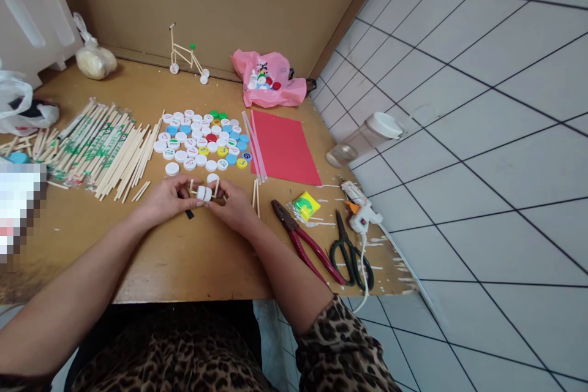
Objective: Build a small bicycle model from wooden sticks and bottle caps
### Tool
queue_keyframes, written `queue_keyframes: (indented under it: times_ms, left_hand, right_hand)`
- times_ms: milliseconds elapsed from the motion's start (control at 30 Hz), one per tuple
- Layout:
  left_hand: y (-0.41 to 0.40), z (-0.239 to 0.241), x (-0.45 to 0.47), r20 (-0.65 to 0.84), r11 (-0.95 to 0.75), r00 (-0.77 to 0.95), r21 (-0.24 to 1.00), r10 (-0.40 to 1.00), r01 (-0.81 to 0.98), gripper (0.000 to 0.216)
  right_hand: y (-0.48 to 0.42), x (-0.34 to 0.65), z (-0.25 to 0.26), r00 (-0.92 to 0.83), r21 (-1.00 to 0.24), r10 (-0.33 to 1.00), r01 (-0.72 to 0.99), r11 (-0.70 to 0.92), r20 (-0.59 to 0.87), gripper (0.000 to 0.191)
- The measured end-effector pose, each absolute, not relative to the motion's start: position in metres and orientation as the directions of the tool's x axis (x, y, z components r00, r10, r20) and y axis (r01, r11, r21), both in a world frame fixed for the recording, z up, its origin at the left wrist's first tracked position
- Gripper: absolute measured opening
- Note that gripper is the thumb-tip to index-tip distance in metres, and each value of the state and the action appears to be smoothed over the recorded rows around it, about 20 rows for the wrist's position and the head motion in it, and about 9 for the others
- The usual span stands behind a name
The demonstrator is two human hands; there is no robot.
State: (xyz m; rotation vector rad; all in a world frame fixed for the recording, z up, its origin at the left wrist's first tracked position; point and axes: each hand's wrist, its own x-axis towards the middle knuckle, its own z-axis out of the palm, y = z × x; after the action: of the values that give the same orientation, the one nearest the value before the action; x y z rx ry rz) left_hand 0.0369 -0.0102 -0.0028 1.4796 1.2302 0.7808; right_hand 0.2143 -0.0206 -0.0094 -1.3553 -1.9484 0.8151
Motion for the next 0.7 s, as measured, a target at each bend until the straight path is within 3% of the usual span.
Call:
queue_keyframes:
  times_ms: [500, 700]
  left_hand:
    - [-0.011, -0.0089, 0.0394, -0.136, 0.047, 0.3, 0.958, 0.944, 0.284, 0.023]
    - [-0.0114, -0.0115, 0.0398, -0.149, 0.07, 0.29, 0.961, 0.945, 0.266, 0.025]
  right_hand:
    - [-0.0246, 0.2137, -0.009, -0.297, -0.783, 0.948, 0.562, 0.268, 0.111, 0.017]
    - [-0.0231, 0.2147, -0.009, -0.303, -0.765, 0.946, 0.58, 0.279, 0.116, 0.018]
